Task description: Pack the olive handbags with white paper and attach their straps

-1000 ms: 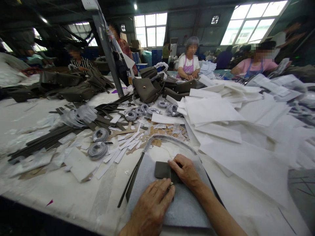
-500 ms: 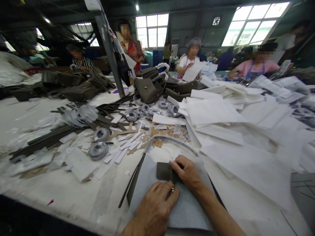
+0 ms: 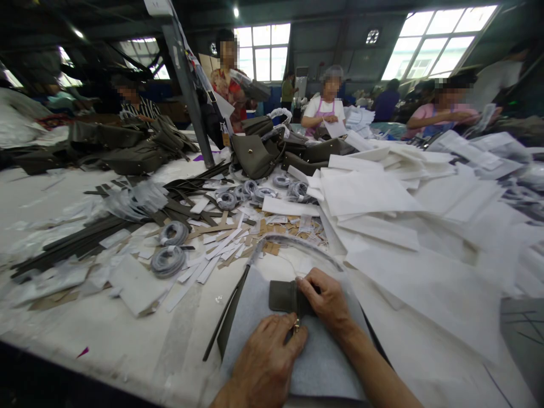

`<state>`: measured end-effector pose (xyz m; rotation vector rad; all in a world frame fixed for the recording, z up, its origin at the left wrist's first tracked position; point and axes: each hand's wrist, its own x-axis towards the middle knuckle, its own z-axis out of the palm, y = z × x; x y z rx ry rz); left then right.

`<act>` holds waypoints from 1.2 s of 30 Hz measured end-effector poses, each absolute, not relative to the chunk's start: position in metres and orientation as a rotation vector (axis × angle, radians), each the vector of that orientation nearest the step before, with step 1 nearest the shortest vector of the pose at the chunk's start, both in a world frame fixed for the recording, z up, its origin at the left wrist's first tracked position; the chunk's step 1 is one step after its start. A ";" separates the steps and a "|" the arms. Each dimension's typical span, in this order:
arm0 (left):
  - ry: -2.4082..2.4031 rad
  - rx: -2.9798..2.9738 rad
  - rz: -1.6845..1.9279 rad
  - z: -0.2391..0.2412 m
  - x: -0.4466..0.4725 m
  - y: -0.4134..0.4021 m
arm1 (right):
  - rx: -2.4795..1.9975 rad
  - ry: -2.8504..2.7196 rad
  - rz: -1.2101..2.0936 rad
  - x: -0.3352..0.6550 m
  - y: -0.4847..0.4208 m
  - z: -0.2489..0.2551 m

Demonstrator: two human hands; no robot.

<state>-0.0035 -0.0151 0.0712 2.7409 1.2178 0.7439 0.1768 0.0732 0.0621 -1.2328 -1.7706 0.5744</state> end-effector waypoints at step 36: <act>1.229 2.586 0.969 0.057 -0.004 -0.023 | -1.132 -2.079 0.719 0.196 0.040 0.069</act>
